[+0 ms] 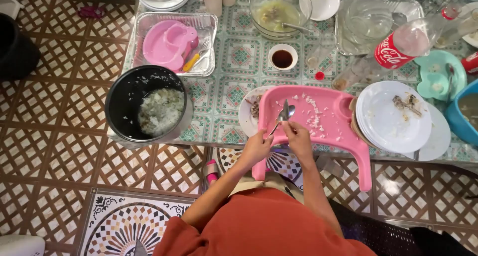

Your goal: The person clears a cluttered dining table by scraping leftover food from plates and a pink tray into a black pot. They stack the cleaned plates and bowls, place cutlery into a tray, and pour remaining liquid from a glass bowl into the pot before setting the glassware aside.

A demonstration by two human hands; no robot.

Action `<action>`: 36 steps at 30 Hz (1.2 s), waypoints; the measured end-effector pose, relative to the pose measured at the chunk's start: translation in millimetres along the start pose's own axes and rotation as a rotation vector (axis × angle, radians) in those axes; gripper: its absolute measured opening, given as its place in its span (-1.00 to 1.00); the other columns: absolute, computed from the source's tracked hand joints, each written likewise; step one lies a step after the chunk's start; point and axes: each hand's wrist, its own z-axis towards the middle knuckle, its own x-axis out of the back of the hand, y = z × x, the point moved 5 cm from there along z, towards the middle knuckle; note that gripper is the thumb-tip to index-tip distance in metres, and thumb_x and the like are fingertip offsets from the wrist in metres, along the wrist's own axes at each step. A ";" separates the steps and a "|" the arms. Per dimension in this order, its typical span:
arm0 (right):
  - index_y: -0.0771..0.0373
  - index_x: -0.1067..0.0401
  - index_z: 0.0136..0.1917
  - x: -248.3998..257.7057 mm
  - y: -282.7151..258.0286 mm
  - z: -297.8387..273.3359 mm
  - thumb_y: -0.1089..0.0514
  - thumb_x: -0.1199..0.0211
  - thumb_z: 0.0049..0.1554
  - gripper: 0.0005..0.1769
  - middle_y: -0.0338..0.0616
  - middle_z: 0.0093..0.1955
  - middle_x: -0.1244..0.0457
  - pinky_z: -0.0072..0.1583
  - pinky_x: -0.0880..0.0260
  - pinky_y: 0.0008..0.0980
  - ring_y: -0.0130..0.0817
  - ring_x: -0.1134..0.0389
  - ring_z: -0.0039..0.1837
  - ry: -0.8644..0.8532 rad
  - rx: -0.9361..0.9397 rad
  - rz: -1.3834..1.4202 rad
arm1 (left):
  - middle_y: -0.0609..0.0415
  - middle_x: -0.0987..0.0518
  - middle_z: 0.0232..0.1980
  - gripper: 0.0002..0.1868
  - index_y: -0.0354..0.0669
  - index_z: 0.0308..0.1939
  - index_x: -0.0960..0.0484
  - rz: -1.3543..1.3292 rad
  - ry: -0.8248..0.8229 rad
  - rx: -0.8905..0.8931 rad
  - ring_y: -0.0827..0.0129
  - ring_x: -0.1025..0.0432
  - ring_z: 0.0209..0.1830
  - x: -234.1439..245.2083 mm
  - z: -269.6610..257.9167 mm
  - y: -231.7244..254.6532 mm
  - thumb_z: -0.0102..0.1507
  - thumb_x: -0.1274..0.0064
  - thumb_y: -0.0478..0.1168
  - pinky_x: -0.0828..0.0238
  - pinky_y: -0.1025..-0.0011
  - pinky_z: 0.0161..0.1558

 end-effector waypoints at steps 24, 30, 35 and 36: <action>0.17 -0.24 0.53 -42.7 -53.5 -26.0 -0.12 0.10 0.39 -0.45 -0.21 0.61 -0.03 0.36 -0.28 -0.05 -0.14 -0.15 0.40 0.012 -0.106 0.752 | -0.20 -0.61 -0.34 -0.66 -0.26 -0.09 -0.56 -0.241 -0.043 -0.269 -0.06 -0.55 -0.20 23.2 13.3 -10.5 0.47 0.18 -0.06 -0.43 0.07 -0.08; -0.04 -0.14 0.60 -109.0 -89.5 -24.4 -0.06 0.08 0.43 -0.50 -0.18 0.64 -0.04 0.39 -0.28 -0.08 0.00 -0.17 0.52 0.010 0.019 0.401 | 0.06 -0.51 -0.49 -0.69 -0.21 -0.10 -0.53 -0.322 -0.073 -0.250 0.25 -0.43 -0.41 63.4 18.1 -34.2 0.48 0.23 -0.08 -0.42 0.25 -0.19; 0.02 0.12 0.68 -114.3 -99.8 -33.3 -0.25 -0.01 0.38 -0.24 0.10 0.46 -0.19 0.06 -0.56 -0.35 -0.17 -0.41 0.20 0.102 0.012 0.573 | 0.04 -0.60 -0.43 -0.61 -0.16 -0.09 -0.57 -0.248 -0.031 -0.217 0.24 -0.51 -0.42 169.6 -15.3 -16.3 0.46 0.23 0.04 -0.45 0.25 -0.25; 0.03 0.16 0.70 -111.0 -102.7 -35.7 -0.26 0.04 0.40 -0.24 0.11 0.56 -0.10 0.08 -0.51 -0.40 -0.08 -0.39 0.31 0.123 0.091 0.597 | 0.07 -0.64 -0.42 -0.61 -0.04 -0.12 -0.61 -0.219 -0.021 -0.239 0.23 -0.54 -0.39 190.3 -18.3 -13.9 0.45 0.24 0.08 -0.47 0.26 -0.24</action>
